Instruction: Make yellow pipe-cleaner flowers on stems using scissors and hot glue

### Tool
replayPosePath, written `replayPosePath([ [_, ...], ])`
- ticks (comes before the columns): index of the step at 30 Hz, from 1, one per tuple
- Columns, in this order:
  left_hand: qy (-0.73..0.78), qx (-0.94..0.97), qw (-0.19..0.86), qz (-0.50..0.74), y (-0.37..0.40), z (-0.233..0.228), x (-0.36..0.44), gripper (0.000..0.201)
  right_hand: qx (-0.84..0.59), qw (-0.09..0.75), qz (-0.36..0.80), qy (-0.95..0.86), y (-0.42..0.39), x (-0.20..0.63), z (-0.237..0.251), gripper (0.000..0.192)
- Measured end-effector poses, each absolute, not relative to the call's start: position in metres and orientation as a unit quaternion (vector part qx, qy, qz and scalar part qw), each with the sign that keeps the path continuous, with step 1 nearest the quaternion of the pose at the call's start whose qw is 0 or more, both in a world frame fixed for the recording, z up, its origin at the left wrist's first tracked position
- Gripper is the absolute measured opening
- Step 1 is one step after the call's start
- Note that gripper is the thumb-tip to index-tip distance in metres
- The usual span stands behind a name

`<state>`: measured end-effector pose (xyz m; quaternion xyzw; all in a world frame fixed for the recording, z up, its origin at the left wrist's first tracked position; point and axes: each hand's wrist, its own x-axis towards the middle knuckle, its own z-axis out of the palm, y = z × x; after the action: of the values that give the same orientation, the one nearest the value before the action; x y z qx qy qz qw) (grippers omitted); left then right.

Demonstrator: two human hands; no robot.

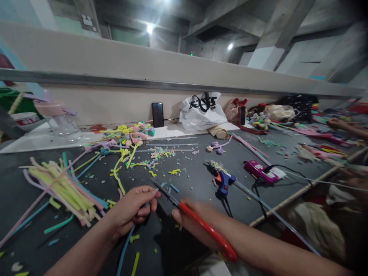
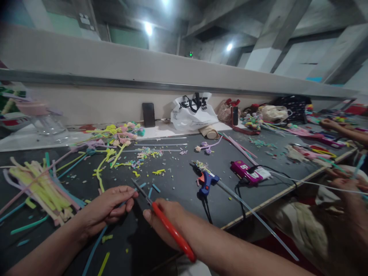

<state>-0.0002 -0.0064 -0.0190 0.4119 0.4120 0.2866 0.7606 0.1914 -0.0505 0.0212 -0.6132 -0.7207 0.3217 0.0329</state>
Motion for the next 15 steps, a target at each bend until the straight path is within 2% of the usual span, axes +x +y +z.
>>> replayPosePath([
  [7,0.396,0.393,0.766,0.320,-0.004,-0.017,-0.001,0.022,-0.608,0.011,0.504,-0.613,-0.054,0.199,0.033,0.043],
  [15,0.385,0.405,0.767,0.315,-0.004,-0.021,-0.001,0.020,-0.607,-0.002,0.334,-0.721,-0.054,0.196,0.034,0.029],
])
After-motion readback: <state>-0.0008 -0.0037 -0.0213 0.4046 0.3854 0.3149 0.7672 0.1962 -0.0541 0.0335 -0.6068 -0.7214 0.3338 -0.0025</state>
